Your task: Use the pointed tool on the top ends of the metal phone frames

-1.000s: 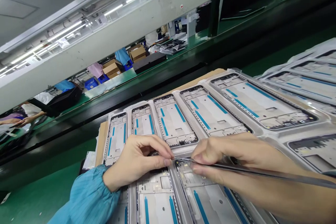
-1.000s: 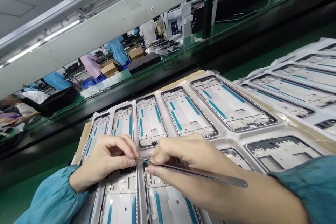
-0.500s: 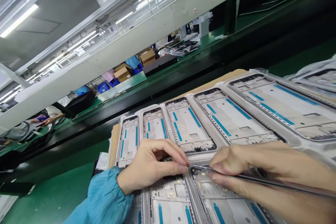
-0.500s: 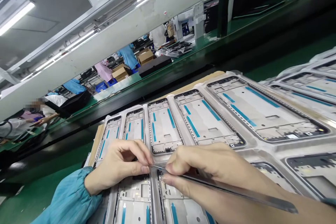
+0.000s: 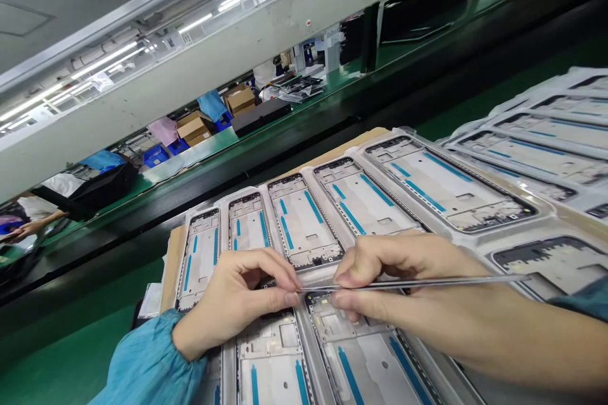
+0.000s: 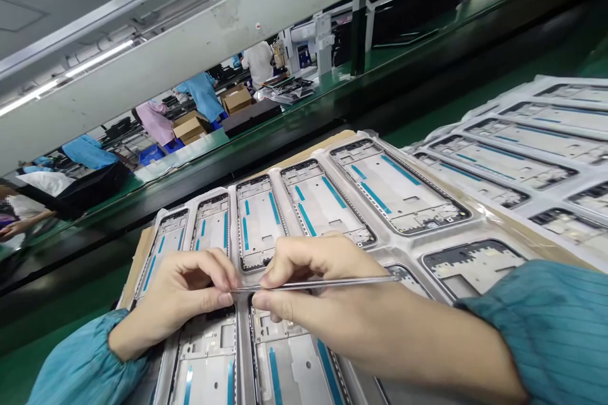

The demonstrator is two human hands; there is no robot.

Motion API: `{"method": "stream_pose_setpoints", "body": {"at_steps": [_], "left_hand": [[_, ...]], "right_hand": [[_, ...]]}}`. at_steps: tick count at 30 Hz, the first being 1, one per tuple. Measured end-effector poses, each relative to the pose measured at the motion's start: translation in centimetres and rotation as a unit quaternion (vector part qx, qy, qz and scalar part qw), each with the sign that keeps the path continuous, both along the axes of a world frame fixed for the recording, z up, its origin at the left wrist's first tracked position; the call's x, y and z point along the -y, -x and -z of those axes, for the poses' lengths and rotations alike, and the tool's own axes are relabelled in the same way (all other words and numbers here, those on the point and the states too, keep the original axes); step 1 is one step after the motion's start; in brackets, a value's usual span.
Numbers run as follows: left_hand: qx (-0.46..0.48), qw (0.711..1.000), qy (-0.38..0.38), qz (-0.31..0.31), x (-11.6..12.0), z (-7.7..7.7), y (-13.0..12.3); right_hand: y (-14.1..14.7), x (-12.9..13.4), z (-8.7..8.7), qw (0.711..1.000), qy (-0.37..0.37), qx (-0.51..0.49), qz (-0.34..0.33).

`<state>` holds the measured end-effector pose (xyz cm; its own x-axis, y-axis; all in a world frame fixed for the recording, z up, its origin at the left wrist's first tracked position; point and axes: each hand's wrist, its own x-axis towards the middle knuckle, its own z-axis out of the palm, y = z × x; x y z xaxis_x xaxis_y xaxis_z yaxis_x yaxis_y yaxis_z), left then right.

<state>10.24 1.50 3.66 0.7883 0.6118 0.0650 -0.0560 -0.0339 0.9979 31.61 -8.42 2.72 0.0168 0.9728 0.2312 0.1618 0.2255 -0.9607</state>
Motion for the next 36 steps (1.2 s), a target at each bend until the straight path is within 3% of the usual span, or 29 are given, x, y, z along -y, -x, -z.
{"method": "stream_pose_setpoints", "body": {"at_steps": [8, 12, 17, 19, 23, 27, 30, 33, 36], "left_hand": [[-0.017, 0.999, -0.046, -0.011, 0.1, 0.0, -0.1], [-0.048, 0.983, -0.171, -0.041, 0.2, 0.5, 0.1], [-0.178, 0.921, -0.340, -0.071, 0.6, 1.4, 0.4], [-0.177, 0.914, -0.356, -0.086, 0.9, 1.3, 0.4], [-0.121, 0.925, -0.340, -0.119, 1.6, 0.8, 0.1], [-0.096, 0.911, -0.382, -0.121, 1.9, 0.7, 0.3], [-0.115, 0.882, -0.439, -0.129, 1.6, 0.7, 0.8], [-0.142, 0.830, -0.531, -0.093, 1.0, 0.6, 1.3], [-0.162, 0.771, -0.616, -0.024, 1.5, 0.8, 0.8]], "right_hand": [[-0.2, -0.2, 0.3, 1.000, 0.011, -0.017, -0.012], [-0.1, -0.8, 0.3, 0.987, 0.083, -0.128, -0.056], [-0.4, -1.4, 0.3, 0.960, 0.129, -0.236, -0.083], [-0.6, -1.4, 0.3, 0.953, 0.135, -0.252, -0.096], [-0.5, -1.4, 0.0, 0.944, 0.145, -0.279, -0.103], [-0.5, -1.4, -1.1, 0.944, 0.138, -0.286, -0.095], [-2.1, -1.8, -2.6, 0.961, 0.054, -0.261, -0.073], [-5.2, -1.8, -3.6, 0.980, -0.055, -0.189, -0.026], [-7.8, -1.3, -3.4, 0.991, -0.061, -0.119, 0.019]]}}
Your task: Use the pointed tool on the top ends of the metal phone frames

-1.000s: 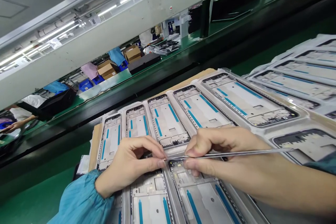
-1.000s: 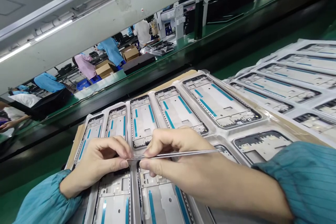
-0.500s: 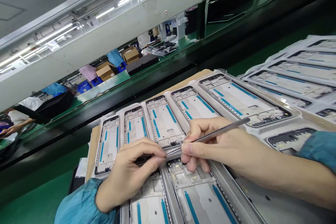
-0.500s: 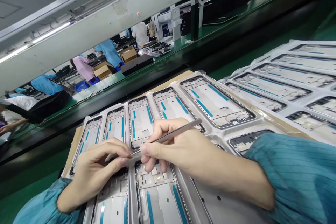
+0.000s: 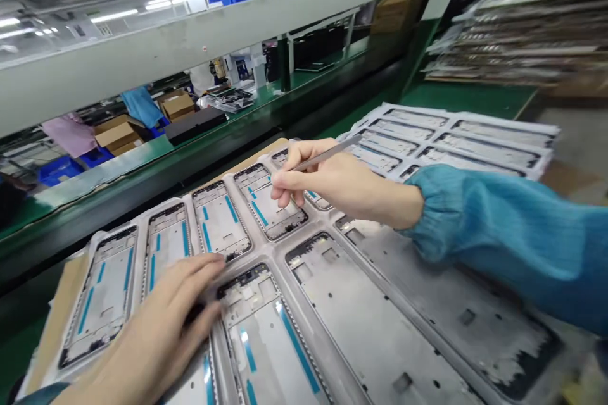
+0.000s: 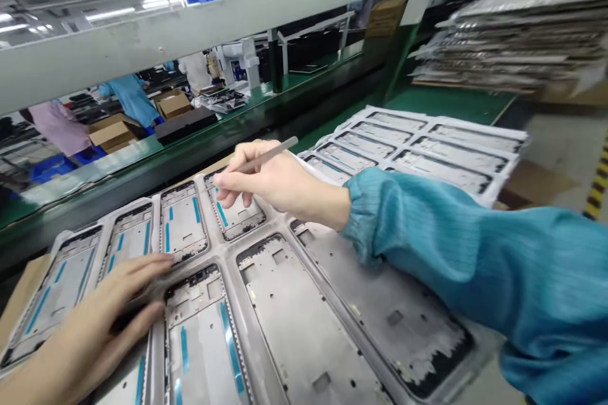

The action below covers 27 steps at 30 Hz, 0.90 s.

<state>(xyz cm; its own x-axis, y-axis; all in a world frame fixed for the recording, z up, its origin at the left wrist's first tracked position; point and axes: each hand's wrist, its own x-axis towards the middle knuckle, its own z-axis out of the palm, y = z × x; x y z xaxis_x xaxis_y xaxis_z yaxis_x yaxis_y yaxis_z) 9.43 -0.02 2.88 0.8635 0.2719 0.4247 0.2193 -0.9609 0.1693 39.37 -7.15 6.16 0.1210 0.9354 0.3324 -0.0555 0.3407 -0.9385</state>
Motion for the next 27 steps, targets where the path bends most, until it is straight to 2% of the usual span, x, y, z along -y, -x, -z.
{"method": "stream_pose_setpoints", "body": {"at_steps": [2, 4, 6, 7, 9, 11, 20, 23, 27], "left_hand": [[-0.026, 0.999, -0.023, 0.030, 1.7, 0.3, -1.6], [-0.013, 0.997, -0.017, 0.076, 4.1, 0.5, -4.3], [0.025, 0.985, -0.009, 0.170, 6.5, 0.2, -7.7], [0.012, 0.977, -0.015, 0.213, 7.4, 0.0, -9.3], [-0.023, 0.963, -0.048, 0.264, 8.4, -0.5, -11.7], [-0.049, 0.958, -0.068, 0.273, 8.5, -0.6, -12.7], [-0.053, 0.959, -0.106, 0.257, 8.3, -0.4, -11.3], [-0.045, 0.955, -0.149, 0.252, 8.3, -1.6, -10.7], [-0.038, 0.942, -0.214, 0.257, 7.4, -3.6, -8.4]], "right_hand": [[-0.7, 0.4, 0.9, 0.998, 0.040, 0.018, 0.037], [-0.8, 0.6, 1.9, 0.995, 0.076, 0.015, 0.071], [-0.6, 0.7, 2.7, 0.991, 0.095, -0.003, 0.093], [-0.5, 0.7, 2.9, 0.990, 0.096, -0.011, 0.098], [-0.3, 0.7, 3.1, 0.990, 0.094, -0.015, 0.103], [-0.3, 0.7, 3.3, 0.990, 0.094, -0.010, 0.102], [-0.9, 1.0, 4.2, 0.991, 0.083, -0.022, 0.106], [-0.8, 1.0, 4.3, 0.992, 0.072, -0.033, 0.100], [-0.7, 0.9, 4.1, 0.991, 0.064, -0.059, 0.102]]}}
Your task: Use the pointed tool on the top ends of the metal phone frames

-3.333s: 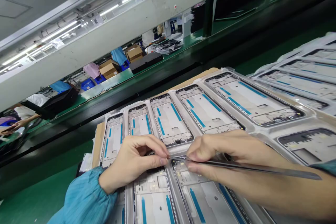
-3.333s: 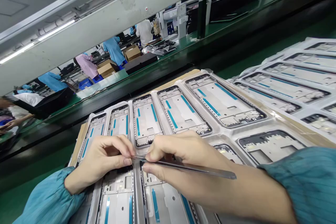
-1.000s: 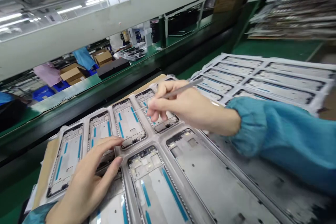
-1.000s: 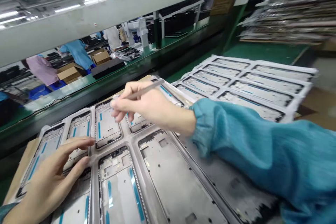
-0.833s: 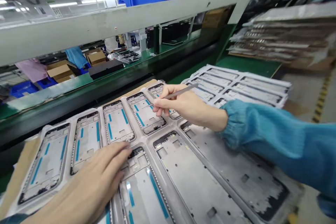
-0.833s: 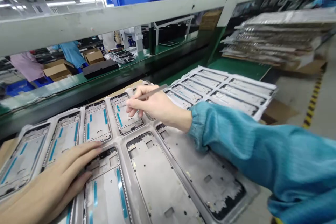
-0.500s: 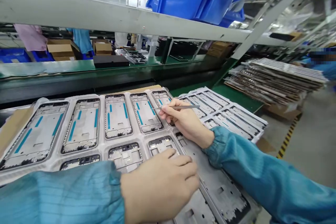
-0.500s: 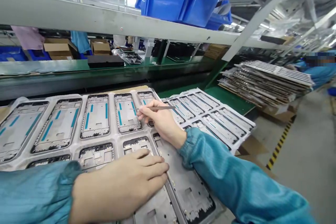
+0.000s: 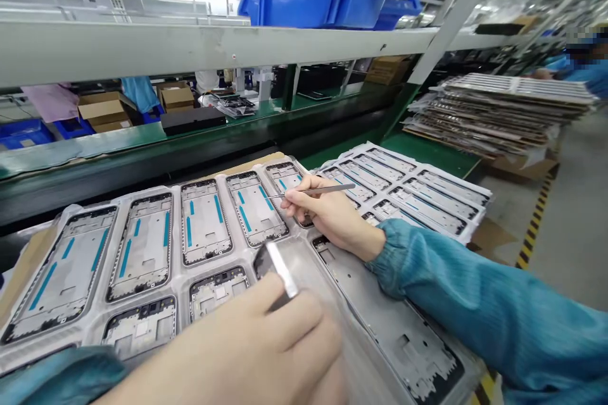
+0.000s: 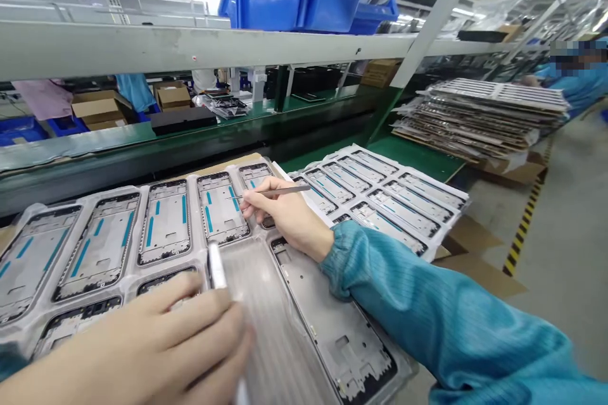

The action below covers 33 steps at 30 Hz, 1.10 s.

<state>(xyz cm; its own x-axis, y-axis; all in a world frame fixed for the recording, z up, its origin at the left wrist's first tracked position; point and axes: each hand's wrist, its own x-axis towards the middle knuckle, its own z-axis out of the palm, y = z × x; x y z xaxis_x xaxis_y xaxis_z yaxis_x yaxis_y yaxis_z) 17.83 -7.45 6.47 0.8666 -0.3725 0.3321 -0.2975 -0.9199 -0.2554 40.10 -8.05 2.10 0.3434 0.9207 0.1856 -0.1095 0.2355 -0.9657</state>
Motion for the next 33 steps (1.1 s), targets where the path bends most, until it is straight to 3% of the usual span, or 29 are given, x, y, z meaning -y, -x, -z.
{"method": "stream_pose_setpoints", "body": {"at_steps": [4, 9, 11, 15, 19, 26, 33], "left_hand": [[0.005, 1.000, 0.018, -0.001, -0.8, 0.6, 1.9], [-0.058, 0.989, 0.130, -0.034, -1.0, 2.2, 1.4], [-0.078, 0.983, 0.161, -0.050, -1.7, 2.1, 1.2], [0.003, 0.974, 0.179, -0.141, -3.4, 2.0, 1.4], [-0.070, 0.961, 0.166, -0.211, -3.6, 2.5, 1.7], [0.067, 0.962, 0.192, -0.184, -3.5, 4.9, 1.6], [-0.028, 0.943, 0.260, -0.208, -2.7, 4.3, 1.7]], "right_hand": [[-0.1, -0.1, -0.6, 1.000, -0.007, -0.009, 0.017], [-0.4, 0.5, -1.9, 0.999, -0.029, 0.007, 0.027], [-0.7, 1.3, -2.2, 0.999, -0.026, 0.040, -0.009], [-1.1, 3.4, -2.4, 0.986, 0.057, 0.116, -0.107], [-1.1, 4.7, -1.8, 0.976, 0.109, 0.132, -0.135], [-0.8, 4.6, -1.3, 0.962, 0.117, 0.173, -0.174], [-0.9, 4.7, -0.7, 0.963, 0.077, 0.210, -0.153]]}}
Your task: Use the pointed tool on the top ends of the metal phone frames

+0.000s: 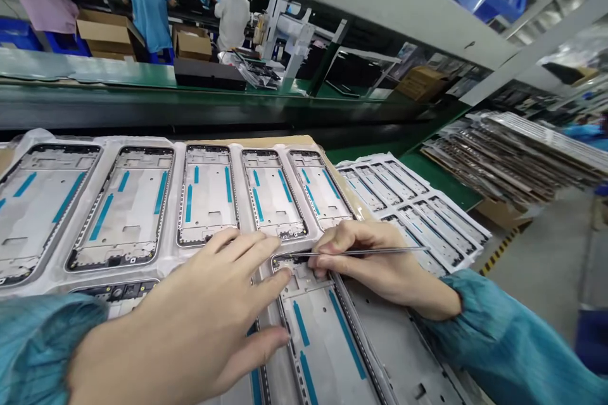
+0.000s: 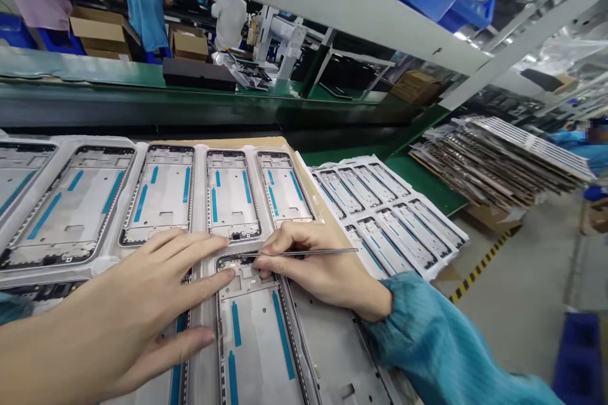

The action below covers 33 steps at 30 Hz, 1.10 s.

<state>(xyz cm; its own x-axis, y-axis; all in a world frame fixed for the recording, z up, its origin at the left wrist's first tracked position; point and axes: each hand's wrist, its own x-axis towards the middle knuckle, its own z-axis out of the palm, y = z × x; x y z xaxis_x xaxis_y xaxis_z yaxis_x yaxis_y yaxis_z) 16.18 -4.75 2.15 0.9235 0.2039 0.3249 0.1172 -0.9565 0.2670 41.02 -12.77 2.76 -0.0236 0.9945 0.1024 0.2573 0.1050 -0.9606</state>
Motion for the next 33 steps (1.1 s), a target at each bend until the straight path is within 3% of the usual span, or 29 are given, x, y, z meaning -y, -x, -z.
{"method": "stream_pose_setpoints", "body": {"at_steps": [5, 18, 26, 29, 33], "left_hand": [[-0.005, 1.000, 0.008, -0.007, 0.1, 0.1, 0.1], [-0.011, 0.993, -0.110, -0.037, 0.2, 0.0, -0.2], [0.005, 0.958, -0.278, -0.067, 1.3, 3.0, -1.4], [-0.047, 0.966, -0.251, -0.041, 1.7, 3.4, -1.9], [-0.070, 0.977, -0.201, -0.035, 1.8, 2.3, -2.4]], "right_hand": [[-0.1, 0.3, 0.3, 1.000, -0.005, 0.006, -0.011], [-0.5, 0.8, 1.1, 0.994, -0.054, 0.099, 0.006], [0.4, 0.5, 0.9, 0.985, -0.111, 0.131, 0.019], [0.2, 0.6, 1.0, 0.984, -0.123, 0.128, 0.027], [-0.3, 0.7, 1.0, 0.990, -0.108, 0.073, 0.057]]}}
